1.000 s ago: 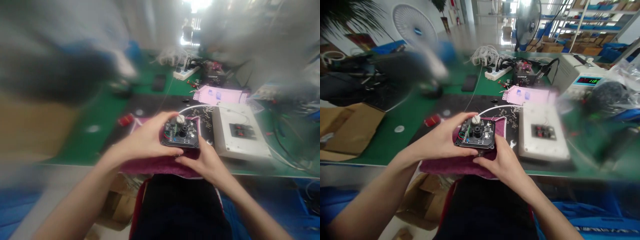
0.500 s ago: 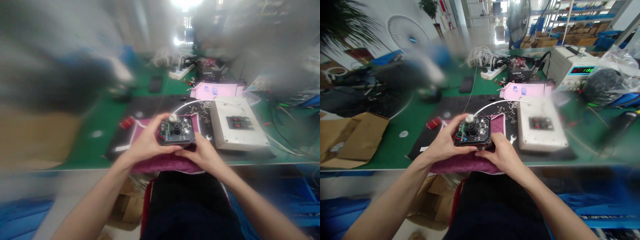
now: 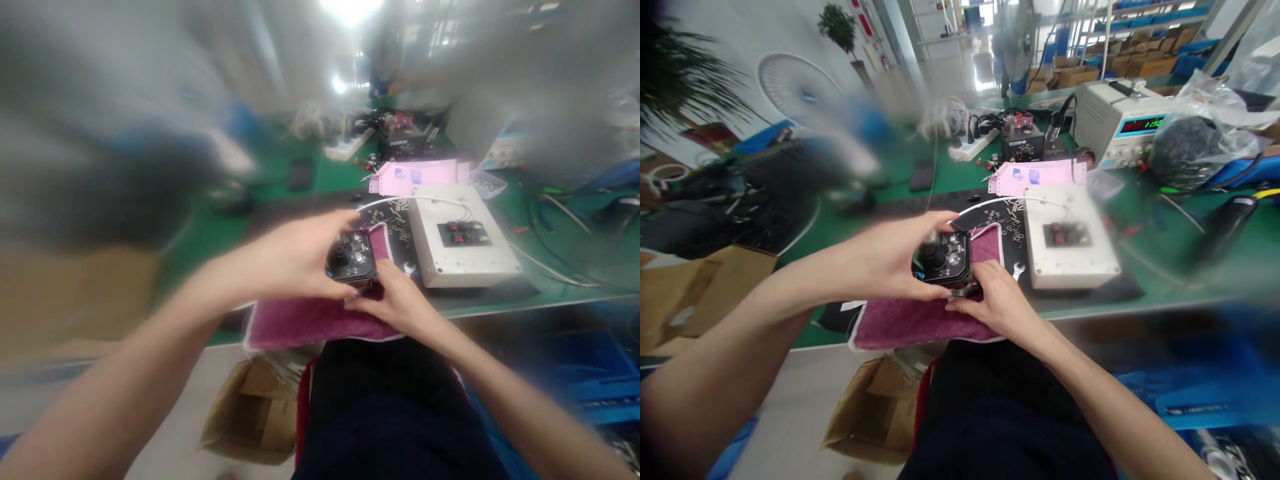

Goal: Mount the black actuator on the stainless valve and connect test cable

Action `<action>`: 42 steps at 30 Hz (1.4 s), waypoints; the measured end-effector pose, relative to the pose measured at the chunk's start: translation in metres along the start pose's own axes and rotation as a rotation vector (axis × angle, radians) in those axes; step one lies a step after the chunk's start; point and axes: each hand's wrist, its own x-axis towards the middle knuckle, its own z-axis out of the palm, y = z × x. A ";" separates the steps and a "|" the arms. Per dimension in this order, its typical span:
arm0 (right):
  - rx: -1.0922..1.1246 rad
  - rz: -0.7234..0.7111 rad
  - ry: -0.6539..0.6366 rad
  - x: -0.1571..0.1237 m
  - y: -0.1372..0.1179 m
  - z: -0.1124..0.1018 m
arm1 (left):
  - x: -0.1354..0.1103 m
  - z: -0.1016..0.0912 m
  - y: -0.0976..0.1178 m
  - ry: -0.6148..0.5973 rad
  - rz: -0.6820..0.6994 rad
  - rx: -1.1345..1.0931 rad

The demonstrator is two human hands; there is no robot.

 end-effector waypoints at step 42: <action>-0.277 -0.117 0.049 -0.033 -0.027 -0.109 | 0.014 0.002 -0.001 -0.114 -0.049 0.262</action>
